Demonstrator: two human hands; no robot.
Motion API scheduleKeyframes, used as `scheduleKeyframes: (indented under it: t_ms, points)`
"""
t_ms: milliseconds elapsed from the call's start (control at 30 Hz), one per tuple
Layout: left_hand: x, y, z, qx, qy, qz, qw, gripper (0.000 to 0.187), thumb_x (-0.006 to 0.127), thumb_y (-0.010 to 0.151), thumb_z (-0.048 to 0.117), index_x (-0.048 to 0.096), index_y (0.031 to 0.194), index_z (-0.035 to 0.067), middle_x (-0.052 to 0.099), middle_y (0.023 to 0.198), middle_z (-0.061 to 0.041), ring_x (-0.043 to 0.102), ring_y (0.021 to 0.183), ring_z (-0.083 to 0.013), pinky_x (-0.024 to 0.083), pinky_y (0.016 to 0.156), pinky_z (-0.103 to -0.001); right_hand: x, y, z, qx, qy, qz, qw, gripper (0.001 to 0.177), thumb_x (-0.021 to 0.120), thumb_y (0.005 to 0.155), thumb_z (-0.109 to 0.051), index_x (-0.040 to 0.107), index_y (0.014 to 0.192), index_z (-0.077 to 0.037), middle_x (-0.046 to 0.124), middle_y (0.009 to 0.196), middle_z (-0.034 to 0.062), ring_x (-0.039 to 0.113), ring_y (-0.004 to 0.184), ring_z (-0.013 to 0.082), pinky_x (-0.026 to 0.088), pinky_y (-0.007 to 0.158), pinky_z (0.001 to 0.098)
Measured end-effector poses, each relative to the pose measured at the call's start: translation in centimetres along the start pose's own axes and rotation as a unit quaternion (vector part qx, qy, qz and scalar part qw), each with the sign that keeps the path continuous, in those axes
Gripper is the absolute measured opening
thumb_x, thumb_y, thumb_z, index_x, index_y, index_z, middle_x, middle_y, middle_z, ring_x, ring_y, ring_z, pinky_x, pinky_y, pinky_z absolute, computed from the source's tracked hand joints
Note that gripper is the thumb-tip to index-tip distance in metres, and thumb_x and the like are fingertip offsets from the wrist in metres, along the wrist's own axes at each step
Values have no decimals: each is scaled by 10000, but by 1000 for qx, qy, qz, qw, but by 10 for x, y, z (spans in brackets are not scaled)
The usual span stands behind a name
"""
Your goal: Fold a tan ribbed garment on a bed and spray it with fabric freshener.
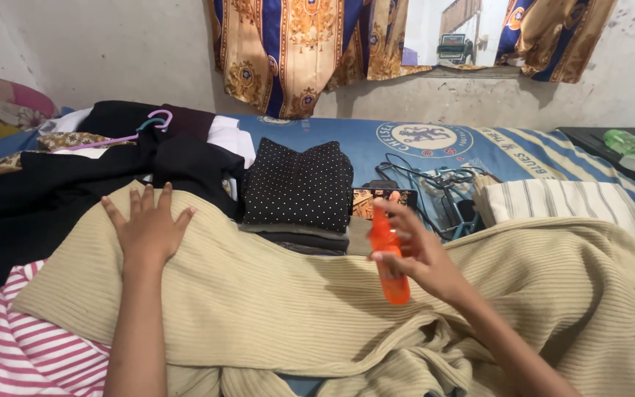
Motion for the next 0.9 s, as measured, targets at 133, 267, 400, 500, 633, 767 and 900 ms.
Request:
scheduleKeyframes:
  t_ms: [133,267,400,500,633,767,900]
  points:
    - [3,1,0,-3,-3,-7,1000,770,262,986,716,247,1619,276,254,1666,-52,166,1543,-251,-144,1171,-646,21,5,34,-72,-89,188,975,738,801,787,-301,396,1395,-198,595,1205,130,696,957,272,633,792,442]
    - [0,1,1,-5,-4,-12,1000,770,260,984,715,235,1620,282,242,1668,-53,158,1543,-252,-148,1166,-646,43,6,51,-91,-194,210,954,643,808,826,-324,474,1345,-142,577,1208,141,655,1026,282,582,866,438]
    - [2,2,1,-5,0,-13,1000,766,261,986,713,234,1622,287,240,1671,-52,159,1545,-252,-146,1169,-645,43,3,52,-129,-158,137,969,576,735,897,-255,483,1403,-147,625,1268,140,661,1143,265,553,963,436]
    - [5,1,0,-7,0,-20,1000,756,255,988,712,229,1618,293,233,1669,-52,152,1545,-252,-148,1166,-646,43,2,55,-129,-99,64,985,569,706,909,-237,487,1428,-161,707,1238,118,704,1121,248,559,967,422]
    - [-1,1,1,-1,5,-3,1000,766,265,988,709,247,1619,276,246,1671,-56,165,1543,-258,-141,1165,-654,48,3,60,-90,-108,40,989,547,735,896,-279,540,1400,-201,763,1082,66,767,909,232,614,853,410]
    - [-1,-1,2,-2,-6,-4,1000,771,265,989,714,260,1622,275,263,1668,-61,178,1544,-259,-139,1173,-646,50,1,58,-8,-196,69,978,552,754,875,-273,546,1383,-211,753,1042,51,684,688,265,566,720,412]
    - [-11,-3,-2,-9,-7,-15,1000,757,264,987,709,243,1614,287,247,1669,-52,156,1552,-249,-151,1179,-641,49,1,47,-94,-172,31,980,514,696,914,-163,511,1393,-157,725,1093,89,695,803,253,555,785,384]
Point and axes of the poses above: each hand's wrist, its own y-axis towards the middle knuckle, its own x-axis out of the palm, z = x × y, the point moved 2 cm from there along y, towards the middle knuckle
